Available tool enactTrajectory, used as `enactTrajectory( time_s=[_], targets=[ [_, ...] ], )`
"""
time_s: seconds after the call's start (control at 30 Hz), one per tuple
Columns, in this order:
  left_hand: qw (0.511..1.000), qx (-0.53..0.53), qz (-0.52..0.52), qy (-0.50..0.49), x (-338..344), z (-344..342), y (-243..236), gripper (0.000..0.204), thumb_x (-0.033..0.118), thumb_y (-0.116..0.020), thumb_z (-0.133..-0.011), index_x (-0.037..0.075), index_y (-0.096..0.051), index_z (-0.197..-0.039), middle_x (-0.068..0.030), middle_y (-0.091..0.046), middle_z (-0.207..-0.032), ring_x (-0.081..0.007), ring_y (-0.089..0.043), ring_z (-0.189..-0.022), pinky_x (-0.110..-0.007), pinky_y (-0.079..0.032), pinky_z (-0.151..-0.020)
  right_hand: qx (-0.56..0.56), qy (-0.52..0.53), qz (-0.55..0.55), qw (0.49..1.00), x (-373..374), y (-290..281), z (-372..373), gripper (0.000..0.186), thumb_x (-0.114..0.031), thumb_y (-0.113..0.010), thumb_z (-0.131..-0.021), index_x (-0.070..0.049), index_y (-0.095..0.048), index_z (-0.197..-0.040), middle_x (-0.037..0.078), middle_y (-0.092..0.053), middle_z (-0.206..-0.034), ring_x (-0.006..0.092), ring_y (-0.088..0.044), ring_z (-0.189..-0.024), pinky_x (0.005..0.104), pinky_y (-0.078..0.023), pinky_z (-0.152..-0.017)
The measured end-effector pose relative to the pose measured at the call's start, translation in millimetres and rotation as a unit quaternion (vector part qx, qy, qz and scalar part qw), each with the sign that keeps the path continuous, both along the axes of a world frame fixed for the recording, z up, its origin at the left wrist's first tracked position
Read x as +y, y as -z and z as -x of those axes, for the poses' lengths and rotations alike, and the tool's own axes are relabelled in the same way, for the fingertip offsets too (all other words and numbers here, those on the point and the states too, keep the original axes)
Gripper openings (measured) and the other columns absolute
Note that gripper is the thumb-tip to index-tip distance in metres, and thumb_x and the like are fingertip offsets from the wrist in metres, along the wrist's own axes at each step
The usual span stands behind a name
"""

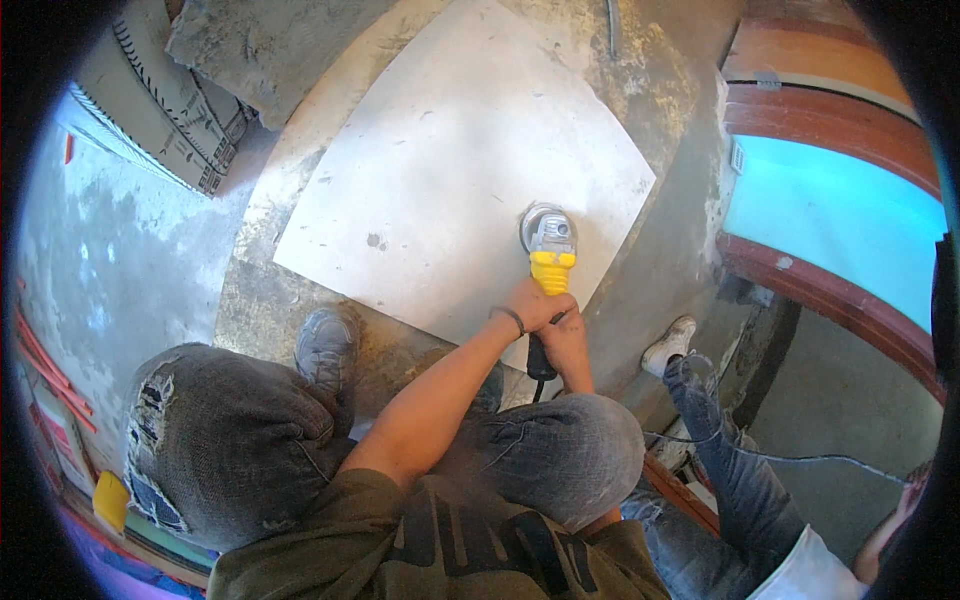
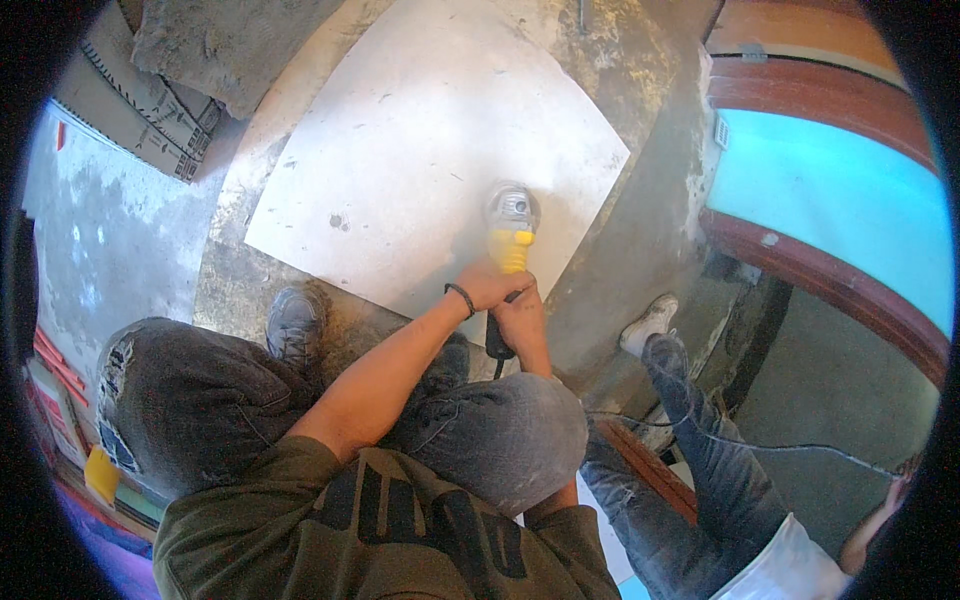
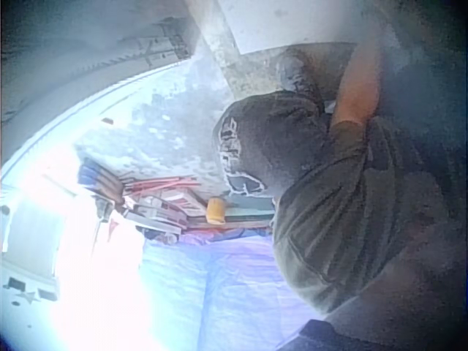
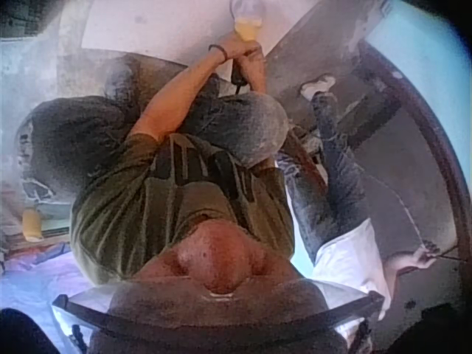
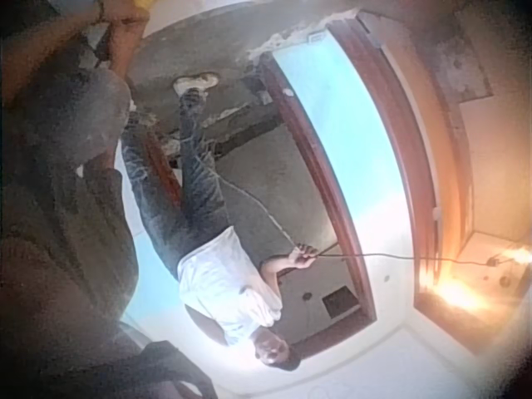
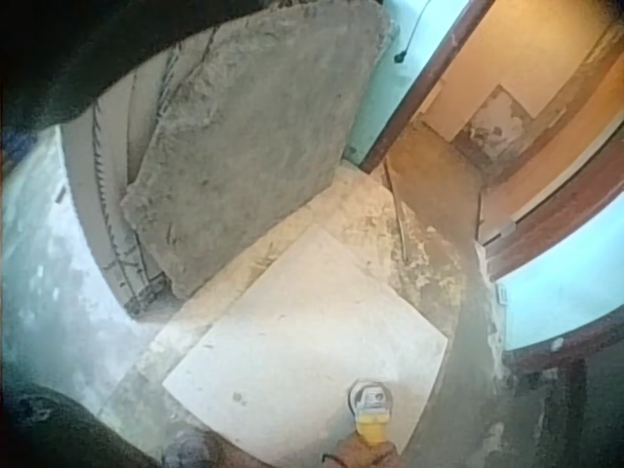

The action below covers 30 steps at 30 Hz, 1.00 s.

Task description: The person uses an angle grinder to cut a circular hole into a large white ceramic tile, guiding the tool along a pre-marked line on the tile's surface.

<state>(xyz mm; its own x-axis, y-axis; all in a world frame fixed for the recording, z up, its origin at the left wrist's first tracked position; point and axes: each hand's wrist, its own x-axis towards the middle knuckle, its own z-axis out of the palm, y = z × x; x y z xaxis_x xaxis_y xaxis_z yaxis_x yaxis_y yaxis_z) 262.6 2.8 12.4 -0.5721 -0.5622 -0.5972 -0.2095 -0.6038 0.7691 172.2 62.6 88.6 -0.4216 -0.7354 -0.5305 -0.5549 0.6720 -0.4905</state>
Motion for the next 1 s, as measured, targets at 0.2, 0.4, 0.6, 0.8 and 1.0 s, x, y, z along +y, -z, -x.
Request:
enactTrajectory(
  time_s=[0.2, 0.4, 0.6, 0.8, 1.0],
  targets=[
    [1.000, 0.000, 0.001, 0.001, -4, -1, -10, 0.057, 0.056, -0.070, -0.079, 0.002, -0.072, -0.099, -0.0191, -0.074, -0.097, -0.0326, -0.071, -0.087, -0.044, -0.055, -0.078, -0.024, 0.023, -0.009, 0.999, 0, -3, 1, 0.066, -0.034, -0.083, -0.078, 0.002, -0.053, -0.124, 0.021, -0.071, -0.106, 0.0280, -0.070, -0.099, 0.0386, -0.055, -0.084],
    [1.000, 0.011, 0.023, -0.017, -1, 4, 8, 0.053, 0.047, -0.077, -0.074, -0.001, -0.073, -0.096, -0.0173, -0.075, -0.092, -0.0300, -0.073, -0.083, -0.041, -0.057, -0.074, -0.014, 0.017, -0.022, 1.000, -3, 0, 1, 0.064, -0.034, -0.084, -0.077, 0.000, -0.053, -0.122, 0.020, -0.070, -0.106, 0.0257, -0.069, -0.099, 0.0375, -0.055, -0.085],
    [1.000, 0.012, 0.007, -0.009, -4, 6, 2, 0.055, 0.049, -0.077, -0.073, -0.001, -0.073, -0.096, -0.0185, -0.075, -0.090, -0.0299, -0.074, -0.082, -0.041, -0.057, -0.073, -0.019, 0.010, -0.004, 1.000, -6, -8, -1, 0.063, -0.033, -0.084, -0.076, -0.001, -0.053, -0.121, 0.021, -0.070, -0.108, 0.0296, -0.069, -0.100, 0.0392, -0.054, -0.086],
    [1.000, 0.006, 0.010, -0.013, -3, 8, 3, 0.057, 0.050, -0.077, -0.073, -0.002, -0.074, -0.094, -0.0186, -0.075, -0.090, -0.0290, -0.074, -0.081, -0.041, -0.057, -0.072, 0.009, 0.004, -0.029, 1.000, -4, -3, 5, 0.065, -0.033, -0.084, -0.075, 0.000, -0.053, -0.122, 0.021, -0.070, -0.109, 0.0313, -0.069, -0.101, 0.0399, -0.054, -0.087],
    [0.998, 0.024, 0.045, 0.032, -2, 12, 8, 0.045, 0.047, -0.066, -0.084, 0.003, -0.070, -0.092, -0.0182, -0.072, -0.089, -0.0337, -0.069, -0.082, -0.043, -0.054, -0.075, 0.018, -0.001, -0.035, 0.999, -9, -11, 2, 0.066, -0.035, -0.084, -0.076, 0.000, -0.053, -0.123, 0.023, -0.070, -0.110, 0.0330, -0.069, -0.103, 0.0404, -0.054, -0.087]
  ],
)
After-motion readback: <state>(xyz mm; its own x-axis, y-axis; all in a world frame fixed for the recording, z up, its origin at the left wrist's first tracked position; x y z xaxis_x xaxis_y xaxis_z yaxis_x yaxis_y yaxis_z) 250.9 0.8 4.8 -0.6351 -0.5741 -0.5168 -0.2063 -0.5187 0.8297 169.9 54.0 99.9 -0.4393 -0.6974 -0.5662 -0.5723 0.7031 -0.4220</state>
